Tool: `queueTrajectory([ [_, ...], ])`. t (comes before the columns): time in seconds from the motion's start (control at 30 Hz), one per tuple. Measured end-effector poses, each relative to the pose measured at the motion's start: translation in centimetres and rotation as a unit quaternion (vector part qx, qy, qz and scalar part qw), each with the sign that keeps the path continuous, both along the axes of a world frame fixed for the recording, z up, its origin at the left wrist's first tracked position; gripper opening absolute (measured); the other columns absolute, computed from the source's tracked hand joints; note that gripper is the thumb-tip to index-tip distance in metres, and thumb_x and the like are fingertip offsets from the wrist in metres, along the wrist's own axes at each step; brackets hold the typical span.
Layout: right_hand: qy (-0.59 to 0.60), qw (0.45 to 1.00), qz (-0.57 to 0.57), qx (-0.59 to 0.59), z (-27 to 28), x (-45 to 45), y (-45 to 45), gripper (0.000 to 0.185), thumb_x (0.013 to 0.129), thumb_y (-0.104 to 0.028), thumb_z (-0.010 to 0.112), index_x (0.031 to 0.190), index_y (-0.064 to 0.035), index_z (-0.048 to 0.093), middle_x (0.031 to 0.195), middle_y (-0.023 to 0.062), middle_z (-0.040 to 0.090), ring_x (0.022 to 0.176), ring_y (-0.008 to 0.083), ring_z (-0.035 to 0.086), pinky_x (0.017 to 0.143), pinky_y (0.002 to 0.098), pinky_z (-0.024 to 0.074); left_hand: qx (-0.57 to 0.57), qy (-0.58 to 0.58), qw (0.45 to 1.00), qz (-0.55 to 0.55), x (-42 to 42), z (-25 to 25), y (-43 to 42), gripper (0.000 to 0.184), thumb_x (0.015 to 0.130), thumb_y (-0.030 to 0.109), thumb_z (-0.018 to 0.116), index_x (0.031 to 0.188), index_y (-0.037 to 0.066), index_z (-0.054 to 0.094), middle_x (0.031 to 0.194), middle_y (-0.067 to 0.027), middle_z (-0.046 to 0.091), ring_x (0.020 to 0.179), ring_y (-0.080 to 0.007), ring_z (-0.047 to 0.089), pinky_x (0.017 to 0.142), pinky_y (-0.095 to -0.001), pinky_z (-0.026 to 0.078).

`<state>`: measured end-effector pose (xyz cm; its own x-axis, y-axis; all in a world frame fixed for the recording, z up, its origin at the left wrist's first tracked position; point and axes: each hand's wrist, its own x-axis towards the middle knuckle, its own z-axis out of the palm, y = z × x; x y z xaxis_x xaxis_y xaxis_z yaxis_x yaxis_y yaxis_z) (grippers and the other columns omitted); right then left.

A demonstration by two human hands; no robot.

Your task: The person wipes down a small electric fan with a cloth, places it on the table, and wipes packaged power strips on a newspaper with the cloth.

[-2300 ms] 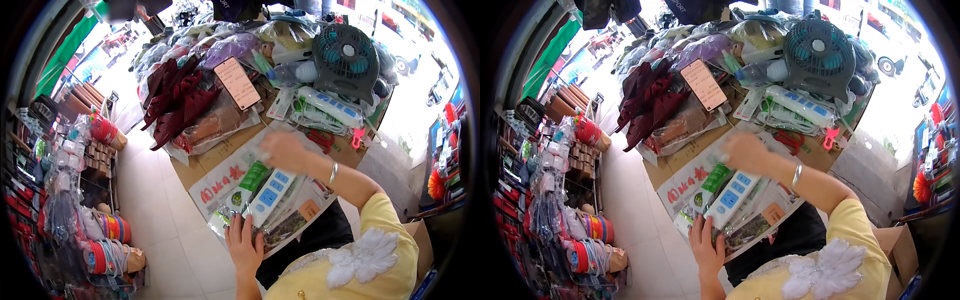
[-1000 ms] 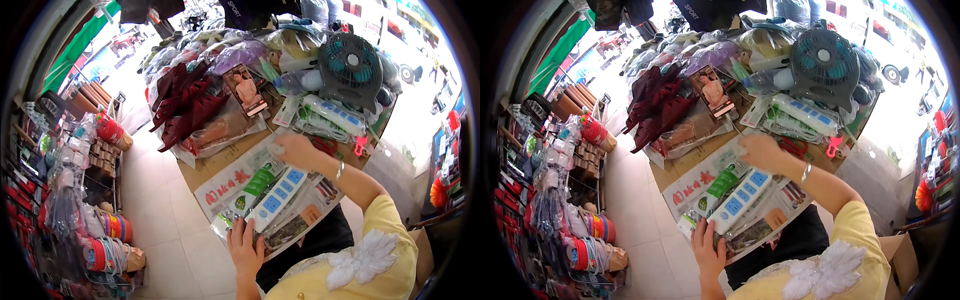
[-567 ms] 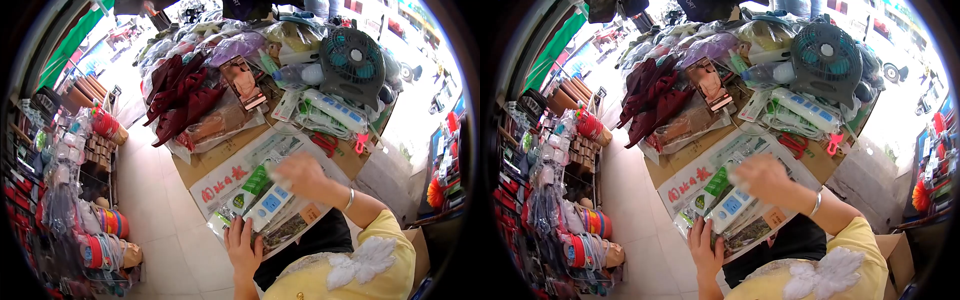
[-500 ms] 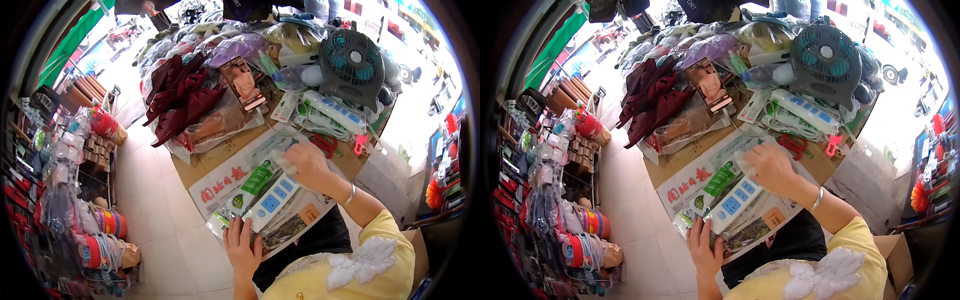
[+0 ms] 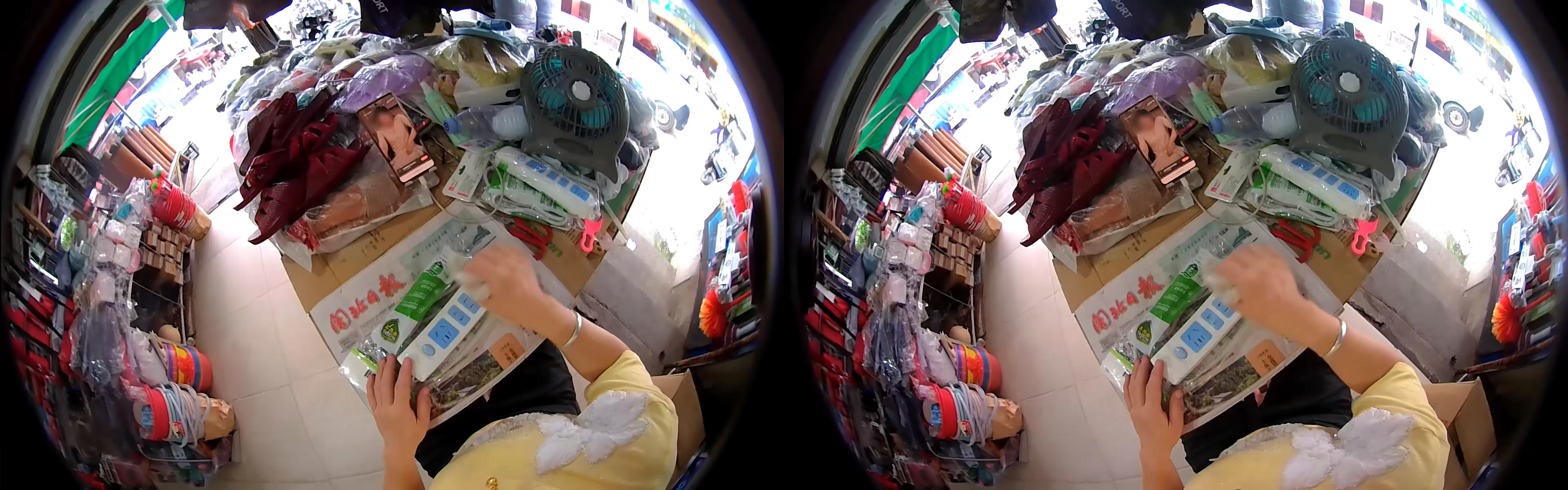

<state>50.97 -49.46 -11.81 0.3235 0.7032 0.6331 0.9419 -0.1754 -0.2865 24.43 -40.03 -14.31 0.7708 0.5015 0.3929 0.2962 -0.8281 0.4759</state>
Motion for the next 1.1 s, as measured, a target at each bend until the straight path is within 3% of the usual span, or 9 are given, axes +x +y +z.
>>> queueTrajectory([
  [0.1,0.022,0.999,-0.046,-0.004,0.1,-0.2,0.1,0.026,0.067,-0.022,0.077,0.088,-0.0149,0.064,0.085,0.0053,0.063,0.085,0.0256,0.061,0.070,0.0386,0.0497,-0.005,-0.005,1.000,-0.003,0.0,0.0,0.0,0.052,0.086,0.017,0.065,0.135,0.003,0.054,0.139,-0.0222,0.050,0.131,-0.0414,0.045,0.111,-0.0545,0.029],
  [0.17,0.006,0.998,0.054,-0.020,-0.2,-3.2,1.4,0.016,0.071,-0.018,0.073,0.083,-0.0162,0.063,0.084,0.0023,0.065,0.074,0.0223,0.062,0.065,0.0382,0.0491,-0.005,-0.001,1.000,-0.001,0.1,0.0,0.0,0.052,0.085,0.017,0.065,0.135,0.003,0.054,0.139,-0.0225,0.050,0.131,-0.0414,0.045,0.111,-0.0547,0.029],
  [0.37,0.037,0.983,0.179,0.028,0.1,-7.7,1.7,0.020,0.070,-0.016,0.074,0.087,-0.0162,0.063,0.084,0.0004,0.064,0.077,0.0215,0.062,0.070,0.0350,0.0499,0.009,0.000,1.000,0.000,-0.3,-0.6,0.1,0.052,0.087,0.023,0.065,0.135,0.006,0.055,0.140,-0.0208,0.050,0.132,-0.0397,0.045,0.109,-0.0556,0.030],
  [0.5,-0.004,1.000,-0.004,-0.010,-1.3,-1.2,-0.1,0.022,0.068,-0.018,0.074,0.088,-0.0176,0.064,0.085,-0.0002,0.062,0.082,0.0217,0.061,0.069,0.0386,0.0476,0.004,-0.002,1.000,0.001,-0.1,-0.4,0.1,0.051,0.088,0.023,0.064,0.135,0.006,0.055,0.140,-0.0204,0.050,0.132,-0.0397,0.045,0.109,-0.0557,0.030],
  [0.63,0.014,0.998,-0.058,0.028,-0.1,0.0,-0.6,0.024,0.066,-0.016,0.074,0.088,-0.0169,0.064,0.085,0.0002,0.062,0.082,0.0229,0.060,0.068,0.0394,0.0473,-0.001,-0.002,1.000,-0.004,-0.1,-0.2,0.2,0.051,0.088,0.023,0.064,0.135,0.006,0.055,0.140,-0.0201,0.051,0.132,-0.0395,0.046,0.110,-0.0556,0.030],
  [0.7,0.005,0.999,0.015,-0.049,-0.5,-2.6,0.4,0.023,0.067,-0.017,0.073,0.088,-0.0162,0.064,0.086,0.0004,0.062,0.083,0.0229,0.060,0.072,0.0387,0.0470,0.001,0.001,1.000,-0.004,-0.1,-0.3,0.2,0.051,0.088,0.023,0.064,0.135,0.006,0.054,0.140,-0.0201,0.051,0.131,-0.0394,0.046,0.110,-0.0556,0.030],
  [0.77,-0.017,0.991,0.130,-0.036,0.1,-6.5,1.2,0.023,0.068,-0.019,0.073,0.088,-0.0155,0.064,0.088,0.0003,0.062,0.083,0.0218,0.059,0.075,0.0361,0.0467,0.002,-0.002,1.000,-0.001,-0.1,-0.4,0.2,0.051,0.089,0.024,0.064,0.136,0.006,0.054,0.140,-0.0201,0.051,0.132,-0.0394,0.046,0.110,-0.0555,0.030],
  [0.9,-0.001,0.983,0.183,0.006,0.2,-7.8,1.4,0.022,0.070,-0.021,0.072,0.088,-0.0145,0.063,0.089,0.0002,0.062,0.084,0.0214,0.059,0.076,0.0350,0.0472,0.000,-0.005,1.000,-0.002,-0.2,-0.6,0.3,0.050,0.089,0.025,0.063,0.135,0.006,0.055,0.139,-0.0201,0.052,0.132,-0.0392,0.046,0.110,-0.0552,0.030],
  [1.1,0.033,0.999,-0.002,-0.019,0.1,0.2,-0.8,0.027,0.070,-0.020,0.075,0.096,-0.0156,0.065,0.089,0.0002,0.062,0.087,0.0208,0.060,0.075,0.0363,0.0483,-0.004,0.000,1.000,0.007,0.0,-0.1,0.1,0.048,0.089,0.026,0.064,0.133,0.006,0.057,0.139,-0.0199,0.052,0.131,-0.0388,0.046,0.110,-0.0546,0.030],
])
